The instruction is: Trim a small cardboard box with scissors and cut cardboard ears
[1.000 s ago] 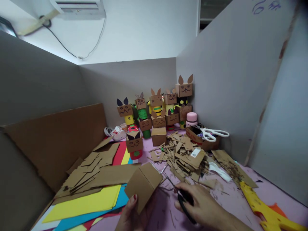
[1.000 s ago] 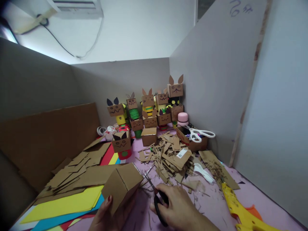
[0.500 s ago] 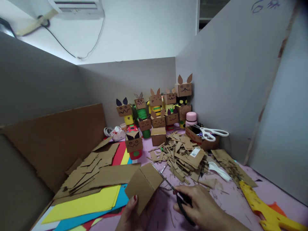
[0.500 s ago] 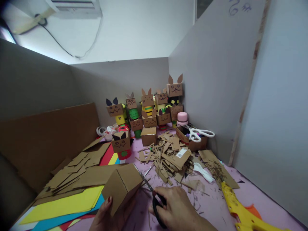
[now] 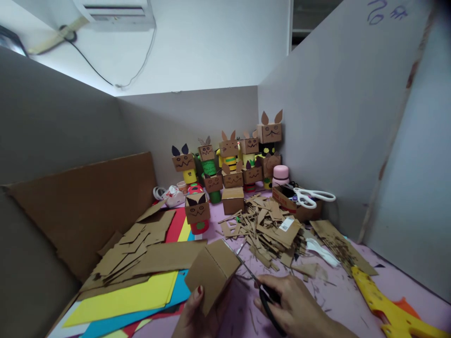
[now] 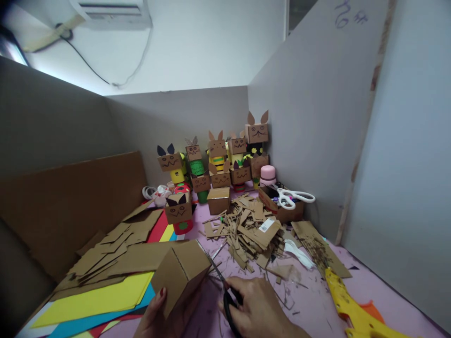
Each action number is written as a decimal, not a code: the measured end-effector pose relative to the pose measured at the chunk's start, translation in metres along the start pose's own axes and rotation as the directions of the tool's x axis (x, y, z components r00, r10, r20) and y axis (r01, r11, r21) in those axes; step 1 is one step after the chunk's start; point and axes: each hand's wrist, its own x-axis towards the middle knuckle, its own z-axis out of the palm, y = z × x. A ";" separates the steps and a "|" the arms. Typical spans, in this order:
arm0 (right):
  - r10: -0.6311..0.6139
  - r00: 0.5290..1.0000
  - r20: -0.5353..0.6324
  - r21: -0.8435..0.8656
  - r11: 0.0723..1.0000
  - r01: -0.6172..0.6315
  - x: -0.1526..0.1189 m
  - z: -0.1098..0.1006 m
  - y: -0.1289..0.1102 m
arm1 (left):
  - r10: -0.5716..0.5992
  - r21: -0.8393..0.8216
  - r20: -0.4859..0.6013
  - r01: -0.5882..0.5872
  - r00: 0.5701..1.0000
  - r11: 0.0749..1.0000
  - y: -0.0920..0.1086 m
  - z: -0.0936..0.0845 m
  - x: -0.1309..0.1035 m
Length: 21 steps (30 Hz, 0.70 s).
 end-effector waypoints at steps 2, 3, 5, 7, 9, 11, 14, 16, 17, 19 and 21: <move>0.029 1.000 0.005 0.033 0.999 -0.029 0.000 0.000 -0.001 | -0.021 -0.007 0.009 0.021 1.000 1.000 0.000 -0.003 0.001; 0.041 0.999 0.005 0.043 0.998 -0.042 0.000 0.000 0.000 | -0.035 -0.008 0.013 0.035 0.999 0.999 0.000 -0.005 0.001; 0.062 0.998 0.010 0.054 0.997 -0.062 0.001 0.001 0.001 | -0.063 -0.001 0.024 0.064 0.998 0.998 -0.001 -0.007 0.002; 0.082 0.997 0.012 0.059 0.995 -0.083 0.002 0.001 0.002 | -0.082 0.007 0.035 0.082 0.996 0.997 -0.001 -0.008 0.002; 0.094 0.996 -0.001 0.060 0.994 -0.094 0.003 0.001 0.003 | -0.087 0.010 0.043 0.086 0.995 0.996 -0.002 -0.008 0.001; 0.094 0.995 -0.024 0.057 0.994 -0.093 0.004 0.002 0.002 | -0.073 0.007 0.040 0.073 0.996 0.997 -0.003 -0.006 0.000; 0.093 0.995 -0.046 0.048 0.995 -0.091 0.004 0.002 -0.001 | -0.053 -0.018 0.033 0.054 0.998 0.998 -0.003 -0.004 0.000; 0.103 0.993 -0.051 0.041 0.994 -0.101 0.003 0.002 -0.002 | -0.054 -0.023 0.030 0.055 0.998 0.998 -0.004 -0.002 0.000; 0.105 0.993 -0.055 0.038 0.994 -0.103 0.003 0.003 -0.002 | -0.054 -0.017 0.026 0.055 0.998 0.998 -0.004 -0.001 0.000; 0.102 0.993 -0.060 0.034 0.994 -0.100 0.002 0.005 -0.001 | -0.053 -0.003 0.012 0.053 0.999 0.999 -0.003 0.000 0.000; 0.098 0.993 -0.067 0.035 0.995 -0.096 0.002 0.007 0.001 | -0.055 0.002 -0.007 0.055 0.998 0.999 -0.003 0.001 -0.001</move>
